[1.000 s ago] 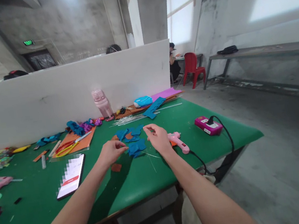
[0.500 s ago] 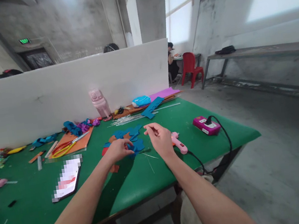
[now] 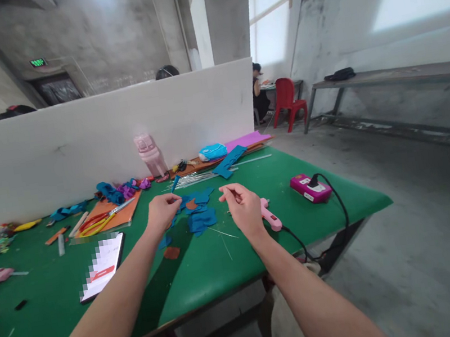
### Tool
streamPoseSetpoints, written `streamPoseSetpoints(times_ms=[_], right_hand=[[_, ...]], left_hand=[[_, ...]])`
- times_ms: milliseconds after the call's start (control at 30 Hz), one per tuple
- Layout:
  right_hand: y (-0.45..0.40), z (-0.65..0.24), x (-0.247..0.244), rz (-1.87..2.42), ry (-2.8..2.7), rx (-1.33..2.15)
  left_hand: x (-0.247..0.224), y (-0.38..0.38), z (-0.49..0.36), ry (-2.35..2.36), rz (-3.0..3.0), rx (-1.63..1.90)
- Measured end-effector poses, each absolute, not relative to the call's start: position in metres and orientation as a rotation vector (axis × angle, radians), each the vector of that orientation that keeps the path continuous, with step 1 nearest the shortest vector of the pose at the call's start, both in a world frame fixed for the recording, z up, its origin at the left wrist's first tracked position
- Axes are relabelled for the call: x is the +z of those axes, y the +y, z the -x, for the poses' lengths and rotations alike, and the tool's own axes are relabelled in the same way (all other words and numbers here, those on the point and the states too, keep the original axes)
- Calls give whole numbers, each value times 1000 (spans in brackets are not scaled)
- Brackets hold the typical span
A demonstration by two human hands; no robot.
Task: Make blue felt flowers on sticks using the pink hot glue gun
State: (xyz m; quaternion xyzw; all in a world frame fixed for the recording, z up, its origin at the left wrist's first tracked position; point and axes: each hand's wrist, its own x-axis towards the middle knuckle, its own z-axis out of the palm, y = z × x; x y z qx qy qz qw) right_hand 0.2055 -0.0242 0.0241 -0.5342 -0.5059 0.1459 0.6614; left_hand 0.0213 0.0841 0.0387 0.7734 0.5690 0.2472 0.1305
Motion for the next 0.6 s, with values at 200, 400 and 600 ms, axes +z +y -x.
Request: streamPoseSetpoints(times_ms=[200,400,600], right_hand=[[-22,-209,23,1202,-1127,335],[-21,-207,20,1189,-1122,375],[-19,-212,19,1197,-1130,375]], left_hand=[[30,90,-18,1577,-2407,400],[5,88,-31,1400,-2466,336],[17,78,-23,1393,-2435,443]])
